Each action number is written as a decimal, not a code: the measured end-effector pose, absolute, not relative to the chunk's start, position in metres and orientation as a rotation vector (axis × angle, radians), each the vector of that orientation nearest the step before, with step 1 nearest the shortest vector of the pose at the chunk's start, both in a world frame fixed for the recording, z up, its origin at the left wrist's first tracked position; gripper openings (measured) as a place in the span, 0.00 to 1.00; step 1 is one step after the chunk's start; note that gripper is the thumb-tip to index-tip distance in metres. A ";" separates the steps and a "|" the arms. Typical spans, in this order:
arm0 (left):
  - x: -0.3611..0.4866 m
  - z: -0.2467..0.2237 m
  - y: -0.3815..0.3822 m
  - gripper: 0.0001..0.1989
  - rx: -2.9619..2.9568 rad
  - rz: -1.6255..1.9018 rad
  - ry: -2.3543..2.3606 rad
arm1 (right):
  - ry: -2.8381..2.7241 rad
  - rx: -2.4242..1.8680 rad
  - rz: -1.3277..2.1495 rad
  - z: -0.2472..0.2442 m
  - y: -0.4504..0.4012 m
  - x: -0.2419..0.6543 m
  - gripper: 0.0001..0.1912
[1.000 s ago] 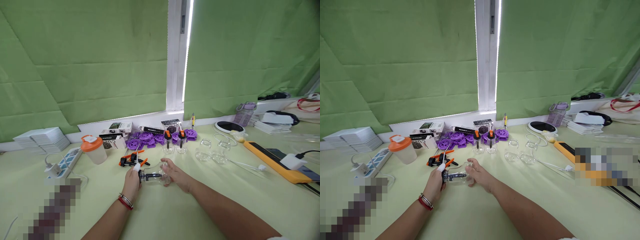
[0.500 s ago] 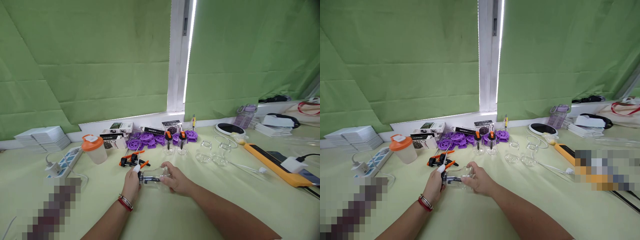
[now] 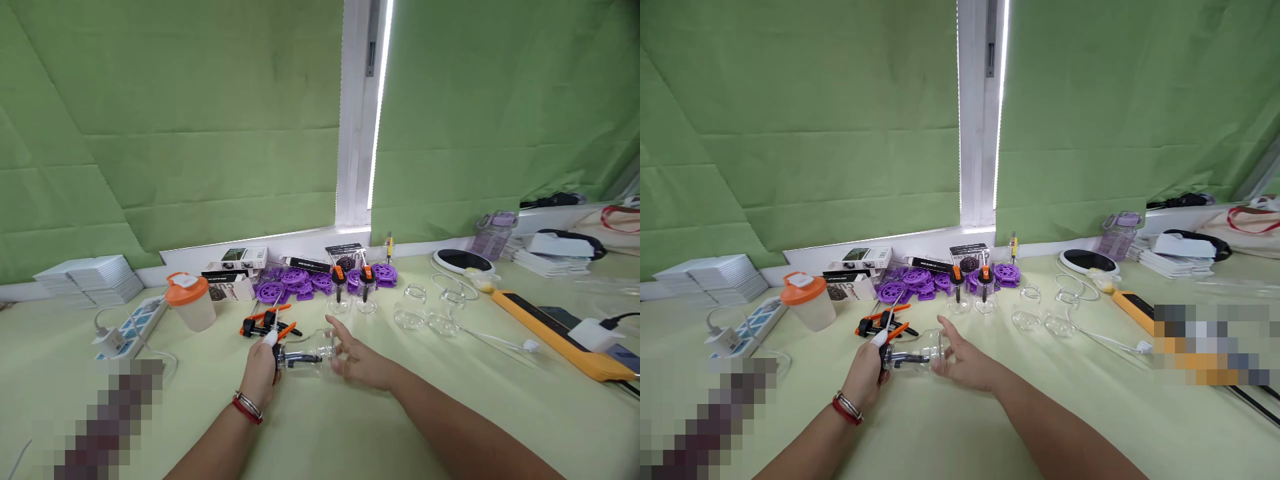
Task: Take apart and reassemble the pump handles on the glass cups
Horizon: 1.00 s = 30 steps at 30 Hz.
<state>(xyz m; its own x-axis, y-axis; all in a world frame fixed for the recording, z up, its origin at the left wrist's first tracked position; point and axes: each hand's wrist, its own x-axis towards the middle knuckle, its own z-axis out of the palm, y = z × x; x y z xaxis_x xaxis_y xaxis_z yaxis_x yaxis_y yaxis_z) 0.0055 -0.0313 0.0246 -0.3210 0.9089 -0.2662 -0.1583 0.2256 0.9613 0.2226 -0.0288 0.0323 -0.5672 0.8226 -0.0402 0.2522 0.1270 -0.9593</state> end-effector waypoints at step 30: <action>0.005 0.034 -0.039 0.19 1.005 1.204 1.429 | -1.932 -0.916 1.069 0.021 -0.035 0.224 0.39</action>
<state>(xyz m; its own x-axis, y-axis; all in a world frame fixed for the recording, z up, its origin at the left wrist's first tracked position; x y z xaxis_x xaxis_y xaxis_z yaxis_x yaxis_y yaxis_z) 0.0045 -0.0387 0.0342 -0.1821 0.9694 -0.1645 0.0025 0.1678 0.9858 0.2241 -0.0349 0.0206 -0.4766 0.8413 0.2550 0.2308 0.3996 -0.8872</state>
